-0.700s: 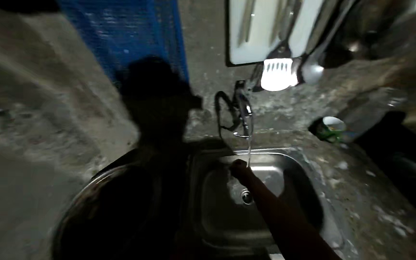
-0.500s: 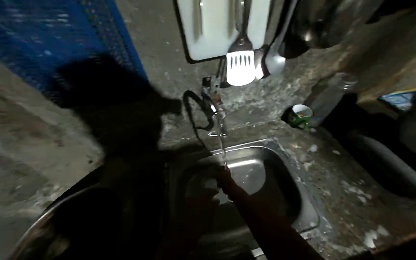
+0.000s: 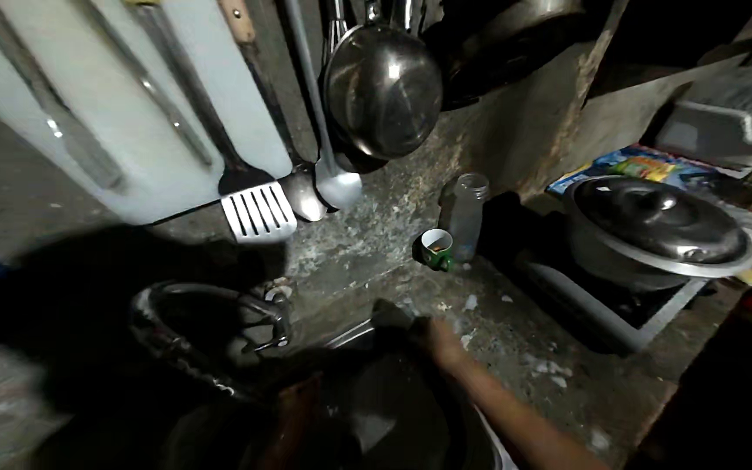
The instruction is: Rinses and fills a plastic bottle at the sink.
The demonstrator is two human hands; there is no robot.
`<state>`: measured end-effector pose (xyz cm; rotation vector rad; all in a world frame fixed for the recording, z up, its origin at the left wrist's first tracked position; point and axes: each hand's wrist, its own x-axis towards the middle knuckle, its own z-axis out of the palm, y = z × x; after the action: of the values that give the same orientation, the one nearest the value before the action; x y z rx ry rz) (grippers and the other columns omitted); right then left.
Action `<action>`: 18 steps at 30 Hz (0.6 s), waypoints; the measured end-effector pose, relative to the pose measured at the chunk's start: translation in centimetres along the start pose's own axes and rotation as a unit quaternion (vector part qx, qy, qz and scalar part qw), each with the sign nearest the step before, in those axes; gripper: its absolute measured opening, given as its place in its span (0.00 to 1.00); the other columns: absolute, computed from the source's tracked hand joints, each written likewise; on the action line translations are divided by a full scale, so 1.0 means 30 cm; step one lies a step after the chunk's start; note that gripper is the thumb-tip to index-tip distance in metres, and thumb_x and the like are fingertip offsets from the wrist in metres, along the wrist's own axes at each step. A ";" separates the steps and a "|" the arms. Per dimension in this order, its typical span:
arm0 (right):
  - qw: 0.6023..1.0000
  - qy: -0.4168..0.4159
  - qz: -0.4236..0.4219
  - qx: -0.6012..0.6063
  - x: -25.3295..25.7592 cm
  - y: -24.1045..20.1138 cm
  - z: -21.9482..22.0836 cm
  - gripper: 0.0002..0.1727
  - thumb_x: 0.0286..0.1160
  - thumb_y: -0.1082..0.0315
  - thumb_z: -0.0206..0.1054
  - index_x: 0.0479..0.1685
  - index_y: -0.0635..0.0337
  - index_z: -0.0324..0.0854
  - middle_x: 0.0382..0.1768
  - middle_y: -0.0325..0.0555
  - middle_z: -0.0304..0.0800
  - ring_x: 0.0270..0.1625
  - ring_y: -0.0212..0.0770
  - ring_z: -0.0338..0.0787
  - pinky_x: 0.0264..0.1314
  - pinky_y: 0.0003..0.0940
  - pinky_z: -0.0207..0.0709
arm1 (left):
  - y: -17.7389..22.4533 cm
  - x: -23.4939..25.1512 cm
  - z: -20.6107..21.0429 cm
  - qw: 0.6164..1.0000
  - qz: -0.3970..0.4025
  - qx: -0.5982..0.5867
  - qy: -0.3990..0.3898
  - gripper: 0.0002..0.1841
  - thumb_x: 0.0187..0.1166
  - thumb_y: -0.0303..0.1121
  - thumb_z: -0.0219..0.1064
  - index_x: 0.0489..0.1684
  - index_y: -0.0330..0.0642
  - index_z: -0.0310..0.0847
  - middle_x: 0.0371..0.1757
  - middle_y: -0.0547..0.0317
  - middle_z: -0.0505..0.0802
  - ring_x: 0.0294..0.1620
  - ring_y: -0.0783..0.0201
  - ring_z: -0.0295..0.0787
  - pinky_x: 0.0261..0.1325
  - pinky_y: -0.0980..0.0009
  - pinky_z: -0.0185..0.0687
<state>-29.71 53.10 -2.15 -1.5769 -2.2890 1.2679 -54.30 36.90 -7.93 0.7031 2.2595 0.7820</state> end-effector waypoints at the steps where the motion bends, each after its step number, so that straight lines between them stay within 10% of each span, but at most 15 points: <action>1: 0.995 0.091 0.009 0.029 0.035 0.015 -0.094 0.18 0.80 0.63 0.67 0.63 0.63 0.84 0.57 0.58 0.91 0.61 0.53 0.91 0.68 0.53 0.81 | 0.005 0.011 0.006 0.999 -0.009 0.033 0.012 0.21 0.86 0.42 0.65 0.55 0.27 0.87 0.53 0.34 0.92 0.54 0.43 0.90 0.64 0.46 0.81; 5: 0.924 0.357 0.012 0.140 0.224 0.088 -0.417 0.36 0.72 0.59 0.78 0.74 0.72 0.72 0.69 0.75 0.77 0.71 0.70 0.81 0.72 0.63 0.76 | 0.081 -0.013 -0.028 0.970 -0.025 0.235 -0.053 0.24 0.85 0.43 0.64 0.63 0.28 0.85 0.66 0.29 0.87 0.72 0.34 0.81 0.75 0.37 0.71; 9: 0.898 0.404 0.023 0.173 0.430 0.101 -0.604 0.58 0.58 0.49 0.87 0.88 0.67 0.58 0.82 0.73 0.65 0.84 0.71 0.68 0.80 0.66 0.67 | 0.065 -0.036 -0.032 0.969 -0.046 0.229 -0.078 0.22 0.83 0.40 0.66 0.67 0.32 0.83 0.66 0.32 0.88 0.70 0.37 0.83 0.72 0.38 0.74; 18: 0.907 0.382 -0.008 0.179 0.432 0.116 -0.704 0.42 0.63 0.54 0.84 0.77 0.65 0.73 0.66 0.69 0.85 0.70 0.68 0.84 0.73 0.70 0.73 | 0.095 -0.143 -0.057 0.995 -0.007 0.083 -0.047 0.25 0.92 0.45 0.54 0.75 0.33 0.76 0.69 0.39 0.85 0.65 0.51 0.84 0.67 0.53 0.79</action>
<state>-22.77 76.18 4.60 -1.5336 -1.4839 0.7838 -51.93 35.47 -3.26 0.7824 2.2589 0.5482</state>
